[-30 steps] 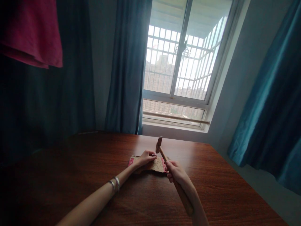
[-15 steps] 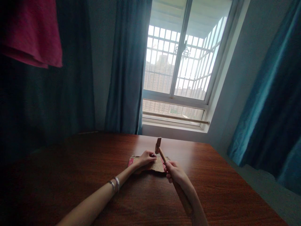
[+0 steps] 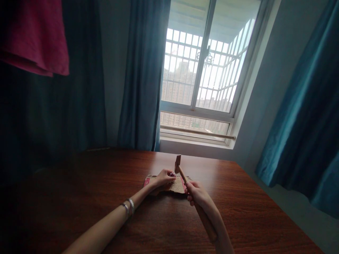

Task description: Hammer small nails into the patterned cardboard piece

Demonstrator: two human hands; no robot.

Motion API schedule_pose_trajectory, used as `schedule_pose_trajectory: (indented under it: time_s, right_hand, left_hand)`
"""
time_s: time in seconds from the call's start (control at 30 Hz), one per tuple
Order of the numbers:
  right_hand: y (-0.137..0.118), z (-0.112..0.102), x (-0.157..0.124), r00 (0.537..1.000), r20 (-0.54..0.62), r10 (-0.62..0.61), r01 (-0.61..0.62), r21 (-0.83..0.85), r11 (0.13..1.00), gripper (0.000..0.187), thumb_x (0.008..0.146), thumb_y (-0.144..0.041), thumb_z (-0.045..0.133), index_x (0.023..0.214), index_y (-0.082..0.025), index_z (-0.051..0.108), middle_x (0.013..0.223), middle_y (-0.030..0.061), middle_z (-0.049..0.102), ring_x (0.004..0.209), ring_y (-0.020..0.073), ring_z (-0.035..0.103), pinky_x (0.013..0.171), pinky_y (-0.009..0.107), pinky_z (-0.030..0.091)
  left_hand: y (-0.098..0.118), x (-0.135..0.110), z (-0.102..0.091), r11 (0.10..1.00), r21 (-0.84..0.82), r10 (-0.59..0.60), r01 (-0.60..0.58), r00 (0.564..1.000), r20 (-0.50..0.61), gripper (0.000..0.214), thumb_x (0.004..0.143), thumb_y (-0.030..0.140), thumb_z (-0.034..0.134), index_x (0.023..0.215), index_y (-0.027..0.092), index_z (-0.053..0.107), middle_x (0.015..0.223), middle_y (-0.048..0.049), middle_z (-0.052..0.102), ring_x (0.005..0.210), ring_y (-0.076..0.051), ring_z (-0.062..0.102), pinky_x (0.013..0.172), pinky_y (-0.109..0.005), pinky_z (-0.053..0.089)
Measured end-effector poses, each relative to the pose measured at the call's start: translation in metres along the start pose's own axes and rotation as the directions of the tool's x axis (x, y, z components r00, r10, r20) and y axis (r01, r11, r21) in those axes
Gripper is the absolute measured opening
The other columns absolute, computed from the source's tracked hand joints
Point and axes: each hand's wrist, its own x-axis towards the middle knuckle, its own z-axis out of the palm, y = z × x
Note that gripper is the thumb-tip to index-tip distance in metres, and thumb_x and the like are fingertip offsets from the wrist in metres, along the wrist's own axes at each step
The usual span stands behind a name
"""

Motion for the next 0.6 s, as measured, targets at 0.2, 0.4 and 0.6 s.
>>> schedule_pose_trajectory:
  time_s: [0.2,0.4,0.6]
  right_hand:
    - [-0.0025,0.0015,-0.0025,1.0,-0.002,0.005,-0.005,0.001,1.0,0.045,0.065,-0.06,0.058,0.067,-0.016,0.048,0.058,-0.004,0.044,0.038,0.0032,0.035,0.033,0.017,0.023]
    - [-0.0066,0.0039,-0.0045,1.0,0.009,0.029,-0.029,0.011,1.0,0.044,0.064,-0.059,0.06,0.066,-0.017,0.047,0.055,-0.0052,0.041,0.038,0.0034,0.035,0.033,0.017,0.024]
    - [-0.0081,0.0047,-0.0054,0.999,0.019,0.028,-0.028,0.01,1.0,0.043,0.064,-0.059,0.059,0.065,-0.017,0.046,0.054,-0.0055,0.04,0.038,0.0036,0.033,0.033,0.017,0.023]
  left_hand:
    - [0.0064,-0.0022,-0.0008,0.999,-0.047,-0.014,0.015,1.0,0.016,0.021,0.063,0.028,0.06,0.07,0.009,0.066,0.065,-0.0025,0.062,0.062,-0.013,0.053,0.055,-0.02,0.036]
    - [0.0083,-0.0031,-0.0001,0.998,-0.043,-0.051,0.052,0.999,0.014,0.021,0.063,0.028,0.059,0.07,0.009,0.066,0.064,-0.0023,0.061,0.061,-0.013,0.052,0.055,-0.021,0.036]
    - [0.0068,-0.0021,0.0012,0.997,-0.021,-0.076,0.076,0.997,0.023,0.021,0.06,0.025,0.058,0.071,0.009,0.067,0.064,-0.0022,0.061,0.061,-0.013,0.051,0.055,-0.021,0.036]
